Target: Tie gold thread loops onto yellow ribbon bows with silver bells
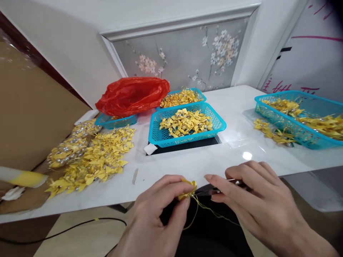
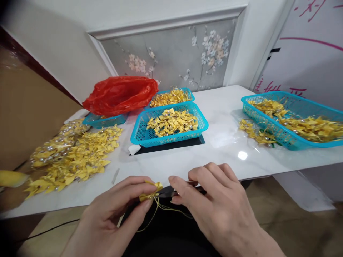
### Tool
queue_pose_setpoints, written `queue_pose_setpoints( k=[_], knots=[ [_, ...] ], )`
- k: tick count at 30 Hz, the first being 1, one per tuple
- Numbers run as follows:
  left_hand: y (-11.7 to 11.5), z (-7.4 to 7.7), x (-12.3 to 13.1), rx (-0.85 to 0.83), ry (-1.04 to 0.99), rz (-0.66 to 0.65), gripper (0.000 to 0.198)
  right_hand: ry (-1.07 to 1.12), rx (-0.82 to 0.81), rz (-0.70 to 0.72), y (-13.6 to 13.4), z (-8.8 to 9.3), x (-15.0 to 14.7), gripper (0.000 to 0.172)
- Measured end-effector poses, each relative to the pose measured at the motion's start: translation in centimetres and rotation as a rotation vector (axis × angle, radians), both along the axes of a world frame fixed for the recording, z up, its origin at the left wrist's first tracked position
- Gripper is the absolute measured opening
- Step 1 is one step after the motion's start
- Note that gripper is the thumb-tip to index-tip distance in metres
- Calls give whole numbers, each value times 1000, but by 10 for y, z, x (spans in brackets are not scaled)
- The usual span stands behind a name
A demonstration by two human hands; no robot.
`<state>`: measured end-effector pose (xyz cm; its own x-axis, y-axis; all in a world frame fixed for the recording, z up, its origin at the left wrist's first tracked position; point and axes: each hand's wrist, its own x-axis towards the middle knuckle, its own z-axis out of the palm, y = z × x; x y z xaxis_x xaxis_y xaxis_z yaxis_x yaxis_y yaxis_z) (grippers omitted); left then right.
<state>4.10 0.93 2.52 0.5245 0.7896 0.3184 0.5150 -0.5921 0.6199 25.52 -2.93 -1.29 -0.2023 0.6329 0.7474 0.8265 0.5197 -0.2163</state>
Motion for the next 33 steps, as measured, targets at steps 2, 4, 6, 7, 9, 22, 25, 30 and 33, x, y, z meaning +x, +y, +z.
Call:
queue_pose_setpoints(
  k=[2,4,6,7,9,22,25,30,33],
  knots=[
    [0,1,1,-33,-21,-3,29,-10,13,0,1,1,-1,17],
    [0,1,1,-61,-33,-1,29,-14,16,-1,1,1,-3,17],
    [0,0,1,-94,-52,6,28,-8,13,4,2,0,-5,17],
    [0,-1,1,-117,-62,13,27,-3,13,13,2,-1,-6,17],
    [0,-1,2,-180,-96,41,26,10,16,32,3,-2,-7,17],
    [2,2,4,-639,-401,100,16,71,0,88,6,-5,-14,16],
    [6,-1,0,-652,-419,87,18,69,-14,104,14,-5,-16,17],
    [20,-4,-7,-670,-506,108,26,84,-44,131,33,-1,-23,18],
    [29,0,-15,-675,-547,138,23,64,-26,159,47,7,-31,16]
  ],
)
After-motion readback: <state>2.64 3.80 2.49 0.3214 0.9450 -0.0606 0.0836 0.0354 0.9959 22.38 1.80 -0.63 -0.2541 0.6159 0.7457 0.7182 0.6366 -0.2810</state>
